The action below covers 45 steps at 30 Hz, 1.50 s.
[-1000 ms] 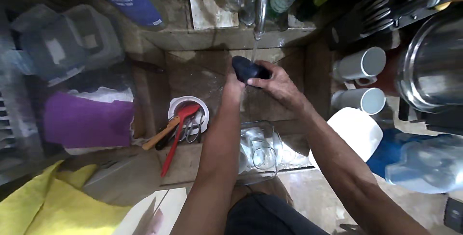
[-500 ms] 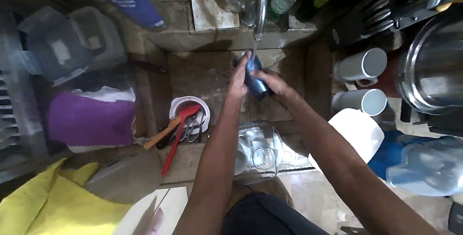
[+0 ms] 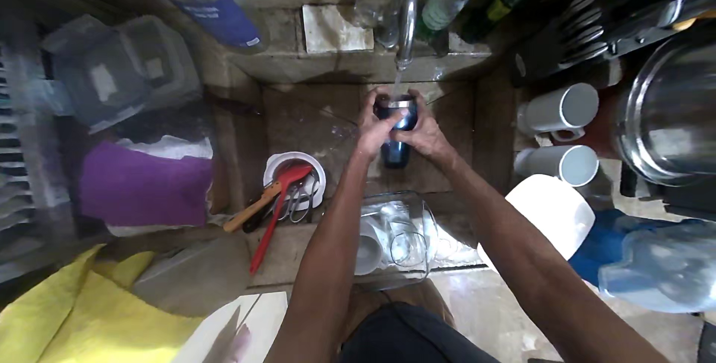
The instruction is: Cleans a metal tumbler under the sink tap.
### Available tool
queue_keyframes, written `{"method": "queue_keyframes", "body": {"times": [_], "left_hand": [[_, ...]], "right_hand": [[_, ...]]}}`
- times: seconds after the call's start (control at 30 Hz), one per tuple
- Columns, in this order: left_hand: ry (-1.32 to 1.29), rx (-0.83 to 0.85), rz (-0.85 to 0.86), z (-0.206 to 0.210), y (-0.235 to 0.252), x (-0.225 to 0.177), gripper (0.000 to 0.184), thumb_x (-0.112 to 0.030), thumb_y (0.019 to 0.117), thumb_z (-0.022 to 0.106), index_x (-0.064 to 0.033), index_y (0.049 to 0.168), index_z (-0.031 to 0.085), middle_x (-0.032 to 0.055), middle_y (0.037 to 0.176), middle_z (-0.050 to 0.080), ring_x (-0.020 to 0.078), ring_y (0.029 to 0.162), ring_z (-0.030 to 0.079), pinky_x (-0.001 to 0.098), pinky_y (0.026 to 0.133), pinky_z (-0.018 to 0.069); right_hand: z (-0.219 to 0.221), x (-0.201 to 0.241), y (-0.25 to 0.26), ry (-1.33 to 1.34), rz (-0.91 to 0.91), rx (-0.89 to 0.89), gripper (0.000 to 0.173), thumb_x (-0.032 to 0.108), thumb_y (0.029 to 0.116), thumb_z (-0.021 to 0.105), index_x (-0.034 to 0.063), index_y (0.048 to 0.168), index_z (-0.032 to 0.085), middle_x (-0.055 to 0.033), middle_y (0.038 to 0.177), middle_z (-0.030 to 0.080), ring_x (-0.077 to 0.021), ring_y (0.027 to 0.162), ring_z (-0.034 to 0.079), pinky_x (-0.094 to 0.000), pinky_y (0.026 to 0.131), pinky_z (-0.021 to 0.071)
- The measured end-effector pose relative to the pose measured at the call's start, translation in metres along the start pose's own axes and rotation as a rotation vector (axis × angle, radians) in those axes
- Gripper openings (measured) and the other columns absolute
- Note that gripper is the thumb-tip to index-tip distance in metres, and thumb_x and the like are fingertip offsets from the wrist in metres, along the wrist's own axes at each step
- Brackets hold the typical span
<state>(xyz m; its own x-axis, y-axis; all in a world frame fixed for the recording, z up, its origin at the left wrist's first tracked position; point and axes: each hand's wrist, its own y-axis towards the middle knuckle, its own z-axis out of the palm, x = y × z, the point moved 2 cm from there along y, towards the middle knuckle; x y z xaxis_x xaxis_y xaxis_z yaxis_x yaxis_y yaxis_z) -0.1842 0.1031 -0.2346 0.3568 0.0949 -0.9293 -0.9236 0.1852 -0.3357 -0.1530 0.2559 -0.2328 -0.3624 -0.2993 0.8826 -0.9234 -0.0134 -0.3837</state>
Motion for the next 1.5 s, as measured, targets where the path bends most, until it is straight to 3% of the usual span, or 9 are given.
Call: {"method": "queue_keyframes", "body": {"times": [0.1,0.2,0.33,0.5,0.63,0.93,1.17,1.27,1.5], "left_hand": [[0.047,-0.030,0.077,-0.008,-0.002,-0.006,0.091,-0.019,0.0782,0.088,-0.0088,0.155,0.041,0.0141,0.148,0.052,0.0204,0.131,0.056,0.0385,0.107,0.0523],[0.097,0.042,0.091,-0.018,0.000,-0.016,0.102,-0.011,0.0731,0.089,-0.0100,0.159,0.034,0.0132,0.151,0.050,0.0204,0.133,0.054,0.0384,0.109,0.0506],[0.028,0.132,0.050,-0.045,-0.007,-0.032,0.095,-0.008,0.0813,0.078,-0.0147,0.162,0.029,0.0137,0.161,0.038,0.0254,0.140,0.048,0.0418,0.109,0.0494],[0.091,-0.139,-0.061,-0.060,0.023,-0.078,0.050,-0.030,0.1049,0.058,-0.0062,0.148,0.049,0.0148,0.143,0.059,0.0269,0.122,0.064,0.0467,0.097,0.0569],[0.295,-0.238,-0.214,-0.048,0.074,-0.118,0.054,-0.049,0.1094,0.040,-0.0057,0.137,0.055,0.0185,0.113,0.069,0.0287,0.083,0.072,0.0448,0.072,0.0625],[0.820,-0.164,-0.145,-0.022,0.118,-0.152,0.052,-0.043,0.1114,0.036,-0.0033,0.130,0.065,0.0185,0.121,0.068,0.0288,0.104,0.069,0.0477,0.094,0.0551],[0.632,-0.230,-0.260,-0.027,0.132,-0.145,0.047,-0.045,0.1048,0.051,-0.0040,0.122,0.066,0.0143,0.106,0.068,0.0225,0.083,0.066,0.0416,0.075,0.0569],[0.493,-0.187,-0.310,-0.029,0.137,-0.144,0.041,-0.042,0.1041,0.054,-0.0074,0.125,0.062,0.0084,0.093,0.062,0.0145,0.065,0.057,0.0295,0.058,0.0516],[0.359,0.003,-0.260,-0.042,0.141,-0.123,0.047,-0.040,0.1104,0.045,-0.0042,0.139,0.053,0.0132,0.096,0.063,0.0162,0.065,0.057,0.0306,0.061,0.0523]], "right_hand": [[0.006,0.009,0.005,-0.091,-0.158,-0.082,0.118,0.029,0.0646,0.095,0.0241,0.161,0.027,-0.0108,0.143,0.058,-0.0233,0.118,0.066,-0.0491,0.095,0.0594],[0.011,0.018,0.008,-0.173,-0.244,-0.074,0.096,0.028,0.0659,0.094,0.0147,0.147,0.045,-0.0124,0.126,0.067,-0.0231,0.107,0.070,-0.0480,0.090,0.0604],[0.011,0.034,-0.010,-0.342,-0.286,-0.120,0.080,0.030,0.0715,0.091,0.0071,0.137,0.051,-0.0174,0.128,0.063,-0.0295,0.109,0.067,-0.0520,0.090,0.0582],[0.015,0.014,-0.018,-0.424,-0.292,-0.155,0.073,0.023,0.0734,0.093,0.0036,0.130,0.051,-0.0237,0.130,0.058,-0.0382,0.108,0.066,-0.0567,0.086,0.0578],[0.018,0.017,-0.017,-0.392,-0.298,-0.185,0.076,0.017,0.0739,0.093,0.0046,0.134,0.049,-0.0242,0.139,0.053,-0.0394,0.111,0.065,-0.0574,0.085,0.0579],[0.020,0.024,-0.015,-0.368,-0.299,-0.176,0.072,0.018,0.0746,0.092,0.0035,0.130,0.048,-0.0251,0.136,0.055,-0.0383,0.114,0.064,-0.0557,0.090,0.0556],[0.005,0.020,-0.017,-0.328,-0.259,-0.120,0.077,0.022,0.0741,0.093,0.0069,0.133,0.046,-0.0220,0.130,0.058,-0.0361,0.111,0.064,-0.0575,0.090,0.0551],[-0.021,0.021,-0.022,-0.481,-0.162,0.053,0.089,0.024,0.0720,0.094,0.0171,0.144,0.042,-0.0196,0.128,0.062,-0.0376,0.110,0.066,-0.0622,0.090,0.0547],[0.004,0.064,-0.005,-0.786,0.049,0.541,0.102,0.046,0.0723,0.089,0.0296,0.157,0.036,-0.0204,0.127,0.065,-0.0413,0.109,0.066,-0.0682,0.090,0.0508]]}}
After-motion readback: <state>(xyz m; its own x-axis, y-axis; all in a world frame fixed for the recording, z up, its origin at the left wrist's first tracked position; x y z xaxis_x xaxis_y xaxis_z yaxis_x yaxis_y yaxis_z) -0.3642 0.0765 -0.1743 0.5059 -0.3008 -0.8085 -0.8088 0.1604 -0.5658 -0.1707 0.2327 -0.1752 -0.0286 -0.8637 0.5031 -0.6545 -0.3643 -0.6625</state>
